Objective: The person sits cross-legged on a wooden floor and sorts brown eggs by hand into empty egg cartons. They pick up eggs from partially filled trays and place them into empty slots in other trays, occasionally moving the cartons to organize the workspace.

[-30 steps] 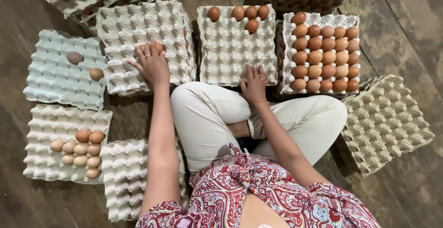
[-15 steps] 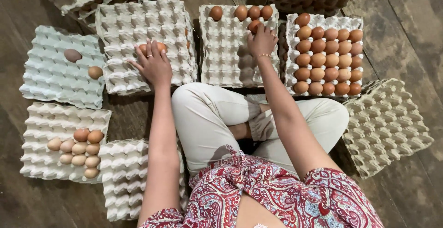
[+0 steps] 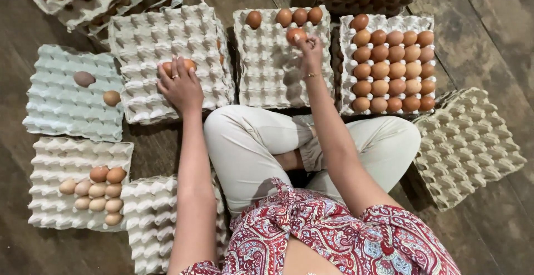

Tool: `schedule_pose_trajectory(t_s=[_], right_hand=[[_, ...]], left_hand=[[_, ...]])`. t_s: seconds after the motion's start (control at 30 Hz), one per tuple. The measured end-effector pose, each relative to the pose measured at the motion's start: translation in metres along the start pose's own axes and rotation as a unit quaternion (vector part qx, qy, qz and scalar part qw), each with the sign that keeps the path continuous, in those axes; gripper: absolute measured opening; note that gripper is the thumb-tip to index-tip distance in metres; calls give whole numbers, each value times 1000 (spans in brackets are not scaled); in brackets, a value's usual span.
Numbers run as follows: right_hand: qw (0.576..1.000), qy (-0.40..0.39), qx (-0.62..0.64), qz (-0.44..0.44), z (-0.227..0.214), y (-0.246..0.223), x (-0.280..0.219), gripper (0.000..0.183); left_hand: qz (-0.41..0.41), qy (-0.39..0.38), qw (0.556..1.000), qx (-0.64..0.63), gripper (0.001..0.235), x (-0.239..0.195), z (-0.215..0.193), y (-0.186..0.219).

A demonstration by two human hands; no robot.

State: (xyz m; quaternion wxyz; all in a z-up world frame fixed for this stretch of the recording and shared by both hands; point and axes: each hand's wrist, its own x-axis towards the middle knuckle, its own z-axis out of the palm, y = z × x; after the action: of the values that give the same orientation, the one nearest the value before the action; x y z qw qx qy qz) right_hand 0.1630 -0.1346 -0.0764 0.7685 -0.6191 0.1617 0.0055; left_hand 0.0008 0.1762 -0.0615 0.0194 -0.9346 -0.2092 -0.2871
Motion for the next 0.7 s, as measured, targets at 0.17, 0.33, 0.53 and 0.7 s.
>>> schedule_pose_trajectory(t_s=[0.17,0.33,0.53,0.7], right_hand=[[951,-156,251,92,-14,-14,-53,31],[868,-297,386,99,-11,-57,-102,39],[859,-328,371,128,-4,-100,-126,54],[865,-343,353,100,-10,-93,-126,59]], left_hand=[[3,7,1000,-7,40,-3,5,-3],[-6,0,1000,-9,41,-4,4,-2],[-12,-12,1000,-26,40,-4,3,-2],[-5,-2,1000,-24,41,-6,7,-3]])
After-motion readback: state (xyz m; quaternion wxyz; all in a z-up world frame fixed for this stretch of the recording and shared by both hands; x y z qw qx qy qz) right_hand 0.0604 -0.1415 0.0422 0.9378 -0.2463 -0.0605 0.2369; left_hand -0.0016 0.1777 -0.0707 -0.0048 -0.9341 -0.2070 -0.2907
